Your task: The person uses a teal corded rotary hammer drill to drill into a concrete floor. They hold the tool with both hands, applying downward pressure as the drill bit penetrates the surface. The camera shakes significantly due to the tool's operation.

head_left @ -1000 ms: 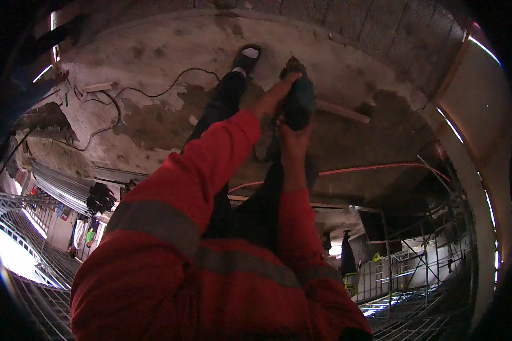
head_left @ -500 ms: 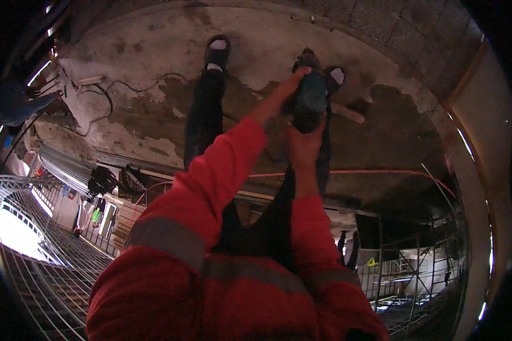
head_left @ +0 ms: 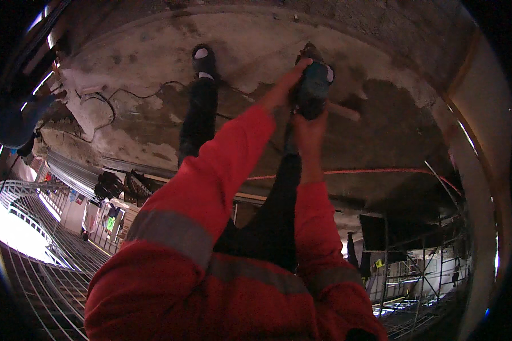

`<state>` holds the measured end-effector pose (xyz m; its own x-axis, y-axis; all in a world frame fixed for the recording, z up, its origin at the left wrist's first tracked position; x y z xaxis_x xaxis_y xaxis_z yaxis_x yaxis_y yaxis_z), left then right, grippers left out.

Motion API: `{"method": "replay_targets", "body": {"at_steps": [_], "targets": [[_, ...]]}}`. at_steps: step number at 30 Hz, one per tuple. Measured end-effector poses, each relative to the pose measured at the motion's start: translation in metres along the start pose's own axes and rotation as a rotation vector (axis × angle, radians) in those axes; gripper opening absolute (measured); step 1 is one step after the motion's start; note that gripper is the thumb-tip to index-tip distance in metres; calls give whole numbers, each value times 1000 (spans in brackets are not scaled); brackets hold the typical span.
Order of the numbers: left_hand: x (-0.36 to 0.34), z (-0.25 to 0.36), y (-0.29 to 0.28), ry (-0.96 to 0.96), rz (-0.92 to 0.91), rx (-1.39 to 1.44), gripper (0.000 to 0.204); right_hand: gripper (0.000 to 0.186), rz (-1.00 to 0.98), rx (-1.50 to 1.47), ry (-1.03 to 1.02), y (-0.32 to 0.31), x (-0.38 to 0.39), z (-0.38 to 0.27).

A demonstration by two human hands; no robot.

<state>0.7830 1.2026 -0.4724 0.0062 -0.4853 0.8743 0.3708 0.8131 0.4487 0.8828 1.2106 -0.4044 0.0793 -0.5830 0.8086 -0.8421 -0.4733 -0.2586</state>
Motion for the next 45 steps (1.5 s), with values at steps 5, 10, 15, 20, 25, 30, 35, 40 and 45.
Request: {"method": "replay_targets", "body": {"at_steps": [5, 10, 15, 20, 25, 30, 35, 40, 45], "targets": [[-16, -7, -14, 388, -93, -5, 68, 68, -164, -186, 157, -3, -25, 28], [-17, 21, 0, 287, 288, -526, 92, 71, -171, -42, 125, 6, -23, -2], [26, 36, 42, 455, 283, -1120, 105, 77, -188, -157, 122, 3, -32, 6], [26, 33, 26, 504, 230, -1075, 113, 72, -166, 5, 226, 2, -27, 23], [32, 23, 31, 492, 269, -1079, 111, 74, -145, 114, 178, -10, -26, 37], [37, 17, 36, 394, 253, -1176, 111, 76, -171, 213, 126, -18, -31, 66], [33, 14, 67, 394, 167, -1059, 113, 77, 57, 664, 114, -74, -51, 117], [28, -4, 4, 662, 396, -1194, 106, 73, -119, 435, 202, -13, -15, 69], [32, 10, 35, 485, 258, -1196, 105, 76, -78, 294, 150, -20, -20, 32]]}}
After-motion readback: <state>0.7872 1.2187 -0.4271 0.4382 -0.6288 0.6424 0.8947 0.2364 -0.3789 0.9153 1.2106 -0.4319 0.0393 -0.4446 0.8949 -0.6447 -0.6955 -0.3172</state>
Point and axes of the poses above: each hand's wrist, its own x-axis away from the middle knuckle, its own y-axis out of the palm, z = x × y, the point moved 7 cm from there along -x, towards the middle knuckle, and after that the axes turned 11 degrees about y, right-handed, at the moved point
